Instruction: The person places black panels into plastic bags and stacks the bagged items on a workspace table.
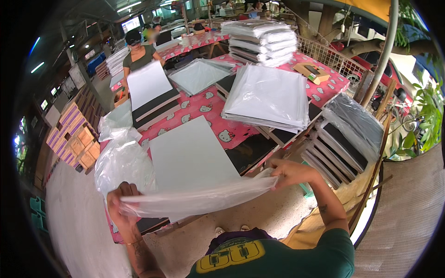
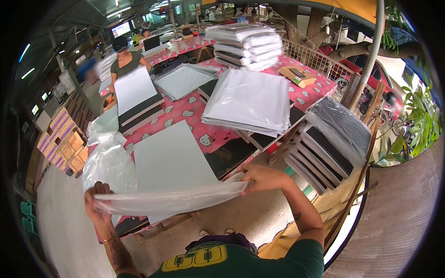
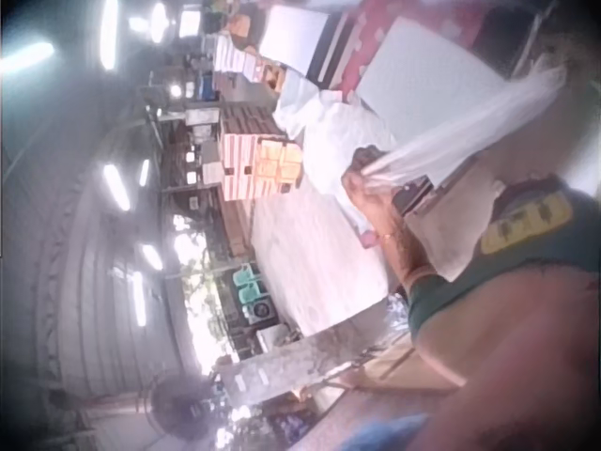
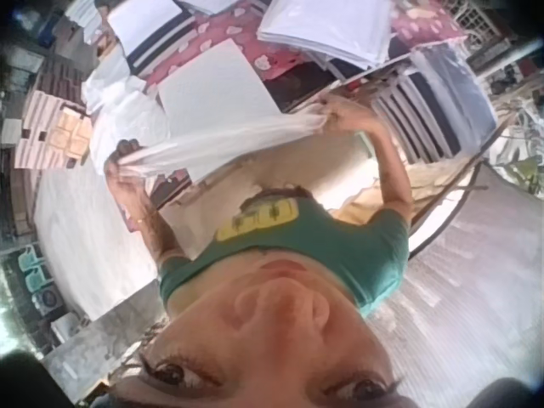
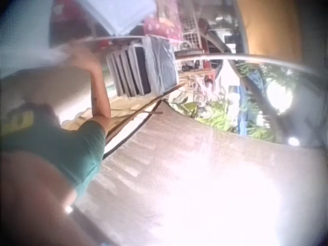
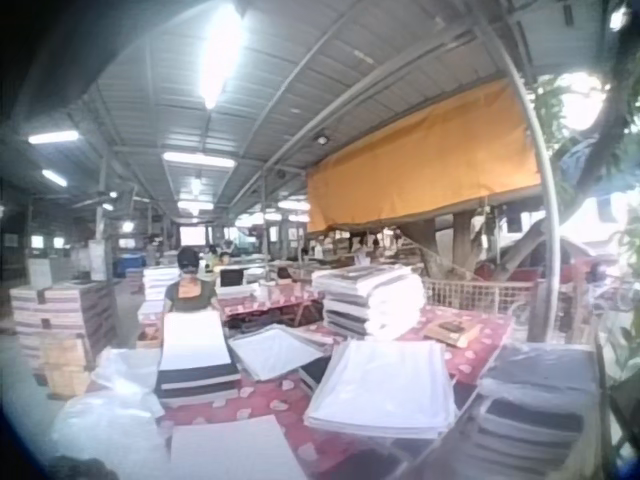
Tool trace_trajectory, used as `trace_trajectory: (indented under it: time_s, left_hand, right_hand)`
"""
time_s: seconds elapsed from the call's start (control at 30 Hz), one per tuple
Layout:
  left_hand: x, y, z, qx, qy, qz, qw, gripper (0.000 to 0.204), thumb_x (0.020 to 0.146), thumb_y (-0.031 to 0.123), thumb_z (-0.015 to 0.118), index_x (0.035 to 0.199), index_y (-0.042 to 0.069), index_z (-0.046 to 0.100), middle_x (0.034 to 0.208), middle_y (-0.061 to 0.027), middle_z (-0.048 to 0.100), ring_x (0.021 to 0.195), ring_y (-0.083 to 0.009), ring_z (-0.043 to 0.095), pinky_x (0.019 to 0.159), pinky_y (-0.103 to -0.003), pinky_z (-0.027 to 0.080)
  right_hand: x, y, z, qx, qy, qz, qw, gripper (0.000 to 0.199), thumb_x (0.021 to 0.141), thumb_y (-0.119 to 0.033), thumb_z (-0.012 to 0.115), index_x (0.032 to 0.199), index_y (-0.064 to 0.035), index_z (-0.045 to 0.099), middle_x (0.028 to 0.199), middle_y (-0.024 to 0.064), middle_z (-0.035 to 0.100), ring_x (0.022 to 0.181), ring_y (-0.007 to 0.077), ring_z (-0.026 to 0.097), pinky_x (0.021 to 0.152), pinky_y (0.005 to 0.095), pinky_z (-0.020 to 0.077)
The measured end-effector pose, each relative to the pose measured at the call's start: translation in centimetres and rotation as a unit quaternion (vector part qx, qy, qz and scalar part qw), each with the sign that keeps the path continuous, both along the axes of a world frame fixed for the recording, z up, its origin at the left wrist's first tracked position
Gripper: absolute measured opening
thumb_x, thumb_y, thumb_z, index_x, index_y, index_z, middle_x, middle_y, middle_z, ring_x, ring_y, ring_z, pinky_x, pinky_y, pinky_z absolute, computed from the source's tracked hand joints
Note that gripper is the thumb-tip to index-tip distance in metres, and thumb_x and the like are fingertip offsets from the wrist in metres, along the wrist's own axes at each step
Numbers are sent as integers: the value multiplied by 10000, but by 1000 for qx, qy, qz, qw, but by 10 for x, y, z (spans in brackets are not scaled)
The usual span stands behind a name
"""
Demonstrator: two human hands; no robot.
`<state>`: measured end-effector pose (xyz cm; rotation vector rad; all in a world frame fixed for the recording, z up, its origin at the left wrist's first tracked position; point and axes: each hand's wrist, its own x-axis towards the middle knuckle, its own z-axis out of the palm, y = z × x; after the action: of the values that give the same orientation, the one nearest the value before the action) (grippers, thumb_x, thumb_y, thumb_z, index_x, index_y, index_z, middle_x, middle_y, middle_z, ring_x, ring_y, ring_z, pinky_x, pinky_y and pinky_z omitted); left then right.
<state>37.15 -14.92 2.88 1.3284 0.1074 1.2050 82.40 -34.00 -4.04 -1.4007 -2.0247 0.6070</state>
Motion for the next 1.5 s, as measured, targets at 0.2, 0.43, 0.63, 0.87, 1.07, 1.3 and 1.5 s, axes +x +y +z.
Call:
trace_trajectory:
  time_s: [0.2, 0.43, 0.63, 0.87, 1.07, 1.3, 1.5]
  left_hand:
    - [-20, -1, -16, -27, 183, 120, 975, 427, 935, 358, 536, 1230, 57, 469, 723, -5, 553, 554, -92, 507, 466, -232, 433]
    - [9, -2, -9, 374, 559, -83, 735, 424, 821, 411, 673, 998, 27, 639, 939, -109, 649, 732, -244, 631, 679, -338, 510]
    - [-10, 22, -103, -81, 272, -292, 913, 535, 839, 491, 593, 1085, 16, 607, 905, -126, 653, 857, -244, 639, 803, -370, 493]
    - [-73, 11, -183, -206, 400, -63, 891, 532, 888, 417, 543, 1226, 7, 512, 940, -118, 658, 870, -256, 650, 808, -382, 509]
    - [-129, 10, -266, -522, 3, -49, 852, 431, 872, 262, 541, 1225, 19, 493, 958, -142, 651, 841, -310, 645, 816, -437, 524]
    - [-66, -57, -266, -302, 350, 283, 841, 465, 788, 15, 562, 1245, 19, 478, 950, -97, 623, 831, -246, 634, 673, -287, 529]
    - [-58, -42, -298, 91, 524, 393, 750, 762, 669, -155, 524, 1391, 39, 380, 771, -76, 638, 727, -245, 629, 598, -300, 491]
  right_hand:
    - [-16, 11, 30, -181, 523, 74, 830, 285, 885, -296, 613, 1020, -51, 666, 983, 104, 656, 918, 258, 619, 810, 330, 486]
    - [-17, 32, 16, -158, 564, 113, 803, 285, 902, -279, 588, 944, 1, 617, 802, 107, 639, 755, 193, 649, 753, 416, 540]
    - [-28, 55, -42, -157, 131, 242, 949, 362, 936, -361, 504, 1061, -27, 565, 894, 109, 643, 852, 225, 640, 788, 439, 538]
    - [-27, 25, -113, -366, 622, 14, 692, 403, 927, -260, 551, 1255, -30, 512, 1153, 139, 589, 1039, 245, 589, 960, 387, 452]
    - [-55, -16, -219, -457, 612, 61, 643, 463, 859, -115, 608, 1283, 18, 479, 1146, 104, 599, 1148, 195, 518, 942, 330, 440]
    - [-95, 38, -196, -315, 331, -331, 825, 526, 815, 30, 530, 1331, -40, 454, 1153, 171, 594, 1010, 260, 592, 844, 349, 458]
    - [-125, 56, -244, 44, 33, -350, 935, 604, 789, 47, 474, 1382, -23, 380, 966, 185, 607, 783, 150, 619, 631, 311, 499]
